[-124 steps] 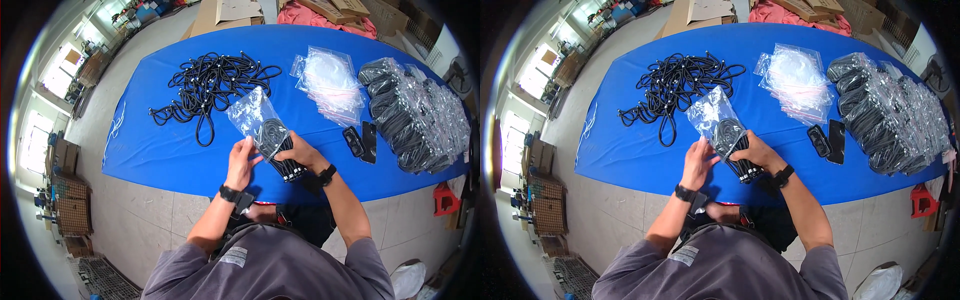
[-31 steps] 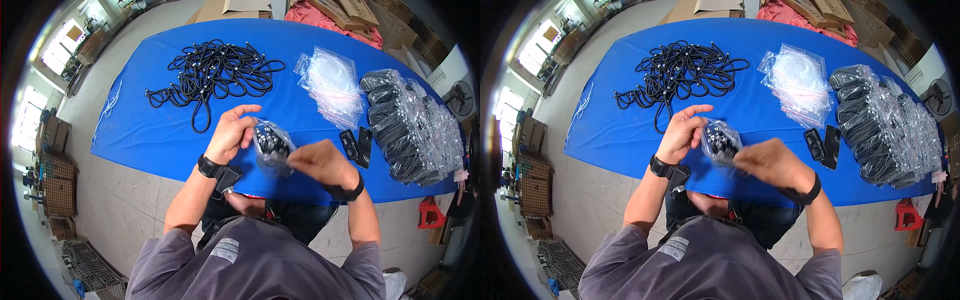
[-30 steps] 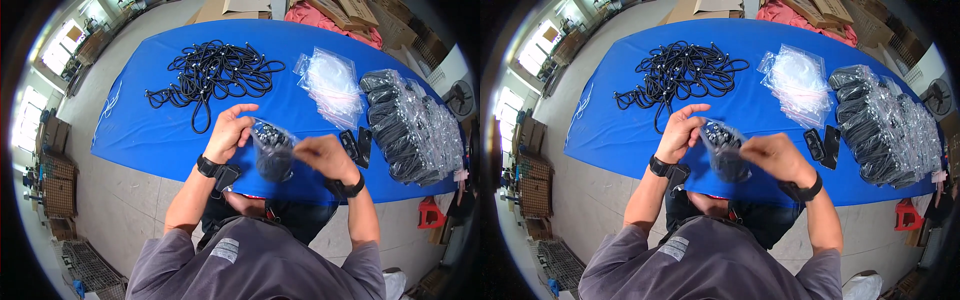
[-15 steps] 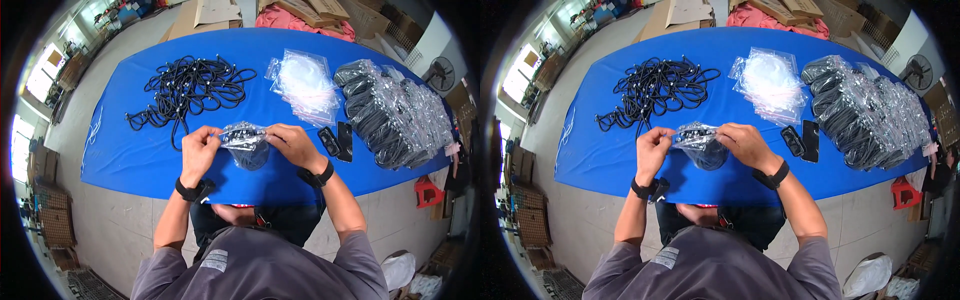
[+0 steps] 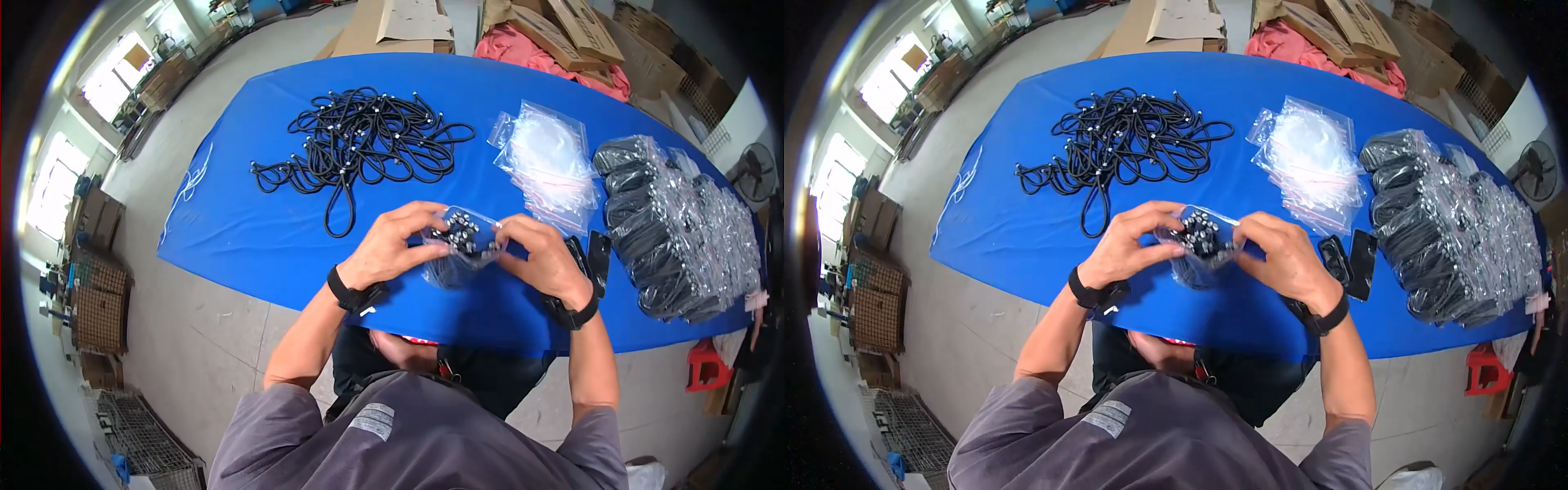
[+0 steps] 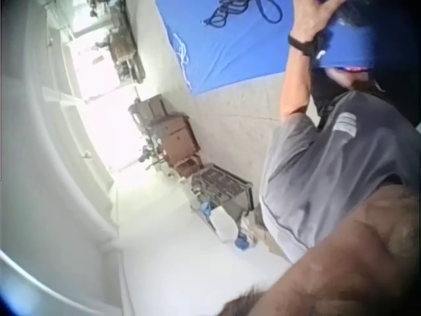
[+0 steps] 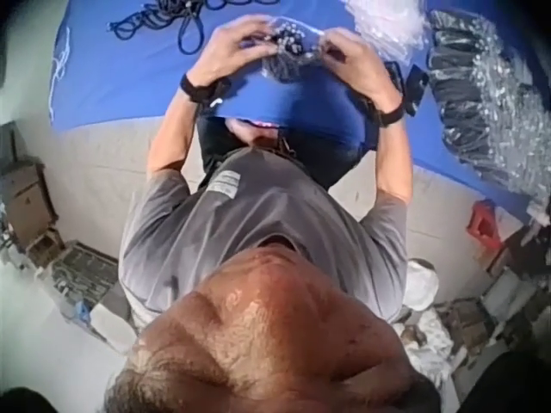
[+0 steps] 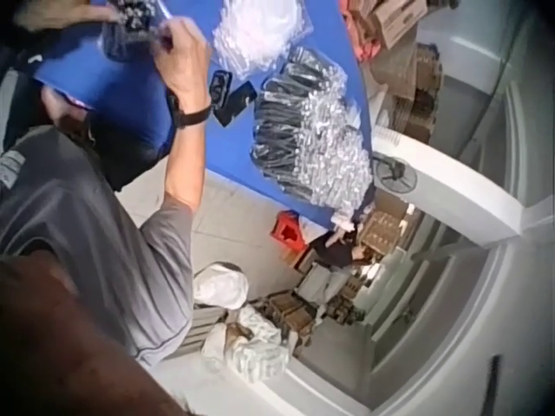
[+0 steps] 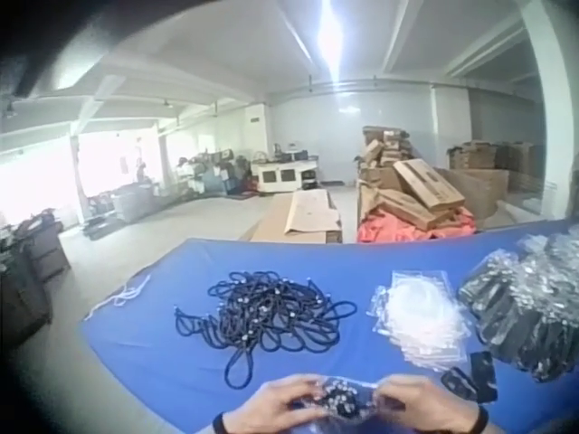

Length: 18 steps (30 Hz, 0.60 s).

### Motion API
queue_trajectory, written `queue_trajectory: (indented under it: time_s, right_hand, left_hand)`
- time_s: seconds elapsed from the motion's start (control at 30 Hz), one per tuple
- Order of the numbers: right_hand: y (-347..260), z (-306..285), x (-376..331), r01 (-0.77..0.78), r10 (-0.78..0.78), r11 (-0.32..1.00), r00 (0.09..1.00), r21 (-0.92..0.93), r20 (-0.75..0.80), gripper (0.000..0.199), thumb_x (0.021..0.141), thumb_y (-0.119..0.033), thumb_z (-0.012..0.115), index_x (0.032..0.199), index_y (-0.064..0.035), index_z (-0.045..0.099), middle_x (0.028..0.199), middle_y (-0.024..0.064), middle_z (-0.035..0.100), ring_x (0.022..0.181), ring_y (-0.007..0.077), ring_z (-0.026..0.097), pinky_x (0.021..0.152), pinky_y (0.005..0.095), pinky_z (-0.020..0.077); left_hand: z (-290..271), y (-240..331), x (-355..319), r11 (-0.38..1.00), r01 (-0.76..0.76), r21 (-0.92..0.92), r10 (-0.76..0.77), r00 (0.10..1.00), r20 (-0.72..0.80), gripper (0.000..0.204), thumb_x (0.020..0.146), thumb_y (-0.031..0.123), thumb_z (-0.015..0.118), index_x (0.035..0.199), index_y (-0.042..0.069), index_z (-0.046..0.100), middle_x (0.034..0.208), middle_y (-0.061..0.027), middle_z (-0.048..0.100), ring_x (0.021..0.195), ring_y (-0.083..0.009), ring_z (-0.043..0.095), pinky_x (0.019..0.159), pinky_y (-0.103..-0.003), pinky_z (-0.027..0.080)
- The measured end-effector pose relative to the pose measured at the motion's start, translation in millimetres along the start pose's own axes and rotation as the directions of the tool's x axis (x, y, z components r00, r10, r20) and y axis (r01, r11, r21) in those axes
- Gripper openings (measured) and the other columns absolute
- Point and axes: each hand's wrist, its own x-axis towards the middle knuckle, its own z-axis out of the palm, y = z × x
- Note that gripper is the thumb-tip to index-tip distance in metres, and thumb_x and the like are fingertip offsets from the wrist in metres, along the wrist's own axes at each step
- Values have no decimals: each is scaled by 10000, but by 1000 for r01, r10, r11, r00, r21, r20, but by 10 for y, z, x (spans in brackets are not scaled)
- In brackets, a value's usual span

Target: The person gathers a bundle of black cords, places them into a plastic bag, and seals the bag before setting it aside on a stack of other bags.

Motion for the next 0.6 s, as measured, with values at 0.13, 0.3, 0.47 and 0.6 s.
queue_trajectory:
  time_s: [0.13,0.3,0.47,0.6]
  right_hand:
    - [-156,-147,19,108,-92,989,984,-102,150,122,844,-53,726,922,-50,632,923,102,686,863,299,672,728,375,531]
    - [-91,-186,80,246,-230,961,965,-124,128,150,828,-95,755,899,-53,629,849,91,665,797,317,654,696,392,520]
    - [-205,-292,170,228,-228,969,974,-94,9,143,835,-106,753,892,-52,634,815,96,660,767,318,657,683,389,519]
    - [-82,-262,163,227,-225,964,974,-139,30,139,838,-94,751,899,-46,636,816,108,661,762,318,656,676,386,517]
  left_hand:
    - [-131,110,-78,989,-55,141,37,992,123,236,804,157,845,879,14,673,1154,-164,713,1011,-296,705,854,-369,564]
    - [-471,294,-14,967,24,254,-75,978,195,221,816,141,829,820,5,655,1069,-160,733,918,-301,718,775,-362,566]
    - [-592,427,78,926,-37,375,-18,990,142,207,827,140,812,830,4,656,995,-150,729,856,-300,717,723,-354,556]
    - [-526,337,33,875,-81,478,-11,982,187,175,846,122,783,839,3,654,929,-143,708,805,-305,699,684,-361,543]
